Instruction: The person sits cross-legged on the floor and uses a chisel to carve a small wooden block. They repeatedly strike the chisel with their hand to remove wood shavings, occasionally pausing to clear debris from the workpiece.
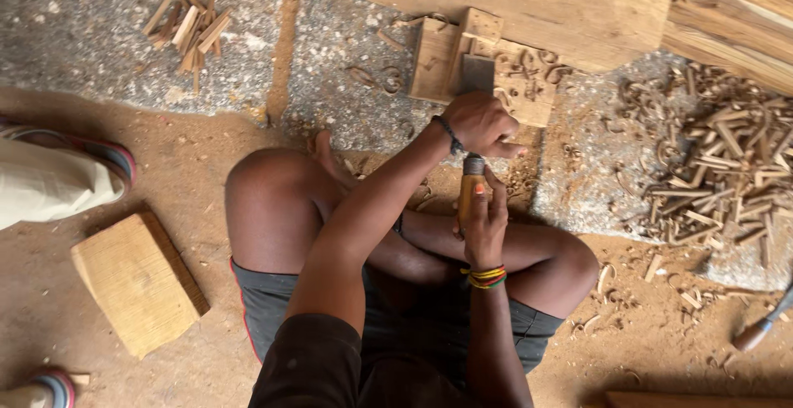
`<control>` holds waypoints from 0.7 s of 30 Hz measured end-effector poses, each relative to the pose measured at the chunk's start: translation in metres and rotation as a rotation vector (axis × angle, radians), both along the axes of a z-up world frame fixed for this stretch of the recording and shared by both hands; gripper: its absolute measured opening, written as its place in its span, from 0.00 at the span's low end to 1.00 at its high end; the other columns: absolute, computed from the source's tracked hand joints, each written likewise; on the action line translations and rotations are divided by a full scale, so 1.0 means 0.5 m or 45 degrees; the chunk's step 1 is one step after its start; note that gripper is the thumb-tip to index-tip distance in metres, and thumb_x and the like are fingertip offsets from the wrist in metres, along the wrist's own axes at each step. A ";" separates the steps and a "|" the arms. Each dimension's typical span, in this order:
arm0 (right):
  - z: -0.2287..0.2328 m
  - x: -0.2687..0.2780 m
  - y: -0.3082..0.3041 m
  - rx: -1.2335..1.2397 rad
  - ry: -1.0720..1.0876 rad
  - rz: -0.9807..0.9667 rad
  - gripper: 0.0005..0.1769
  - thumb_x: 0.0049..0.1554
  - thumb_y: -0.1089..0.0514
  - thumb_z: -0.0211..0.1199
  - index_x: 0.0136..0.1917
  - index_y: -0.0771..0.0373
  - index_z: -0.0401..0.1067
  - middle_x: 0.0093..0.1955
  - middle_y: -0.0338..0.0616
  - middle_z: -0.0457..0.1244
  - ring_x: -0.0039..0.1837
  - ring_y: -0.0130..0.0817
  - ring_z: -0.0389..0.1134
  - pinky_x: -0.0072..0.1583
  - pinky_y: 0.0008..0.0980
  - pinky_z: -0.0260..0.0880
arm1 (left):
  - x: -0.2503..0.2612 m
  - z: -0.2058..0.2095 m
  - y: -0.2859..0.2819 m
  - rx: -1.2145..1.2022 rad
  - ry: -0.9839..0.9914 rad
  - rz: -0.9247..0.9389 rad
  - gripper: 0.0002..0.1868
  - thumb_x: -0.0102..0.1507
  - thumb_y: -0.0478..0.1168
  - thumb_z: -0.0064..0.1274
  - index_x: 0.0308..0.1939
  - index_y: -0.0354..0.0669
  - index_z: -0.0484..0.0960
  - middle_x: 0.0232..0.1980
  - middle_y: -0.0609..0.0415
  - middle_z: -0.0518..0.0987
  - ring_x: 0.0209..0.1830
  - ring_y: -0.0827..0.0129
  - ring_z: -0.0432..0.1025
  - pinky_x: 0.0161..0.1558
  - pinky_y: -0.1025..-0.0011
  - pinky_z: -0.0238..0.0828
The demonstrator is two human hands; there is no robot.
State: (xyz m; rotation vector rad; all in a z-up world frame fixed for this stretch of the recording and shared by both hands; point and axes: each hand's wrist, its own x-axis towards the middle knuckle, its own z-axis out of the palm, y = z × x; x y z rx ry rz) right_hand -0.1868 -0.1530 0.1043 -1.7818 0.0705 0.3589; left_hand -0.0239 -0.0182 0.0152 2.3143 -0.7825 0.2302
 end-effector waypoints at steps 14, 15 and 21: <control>-0.107 0.030 0.052 0.039 -0.384 0.019 0.26 0.73 0.48 0.48 0.79 0.61 0.57 0.53 0.52 0.64 0.40 0.27 0.64 0.39 0.25 0.67 | 0.053 -0.049 0.039 0.076 -0.094 -0.124 0.30 0.68 0.68 0.47 0.24 0.51 0.79 0.15 0.63 0.68 0.11 0.75 0.60 0.16 0.69 0.63; -0.113 0.036 0.055 0.008 -0.412 0.019 0.25 0.73 0.48 0.48 0.78 0.61 0.58 0.52 0.51 0.64 0.40 0.27 0.64 0.38 0.25 0.67 | 0.052 -0.050 0.040 0.176 -0.094 -0.099 0.33 0.67 0.69 0.47 0.18 0.49 0.76 0.14 0.62 0.67 0.11 0.74 0.60 0.17 0.70 0.63; -0.080 0.027 0.059 0.139 0.087 -0.189 0.28 0.66 0.49 0.48 0.77 0.56 0.57 0.42 0.49 0.65 0.32 0.26 0.61 0.29 0.24 0.59 | 0.061 -0.056 0.046 0.103 -0.352 -0.202 0.29 0.69 0.65 0.48 0.23 0.49 0.75 0.16 0.61 0.69 0.14 0.74 0.63 0.17 0.69 0.66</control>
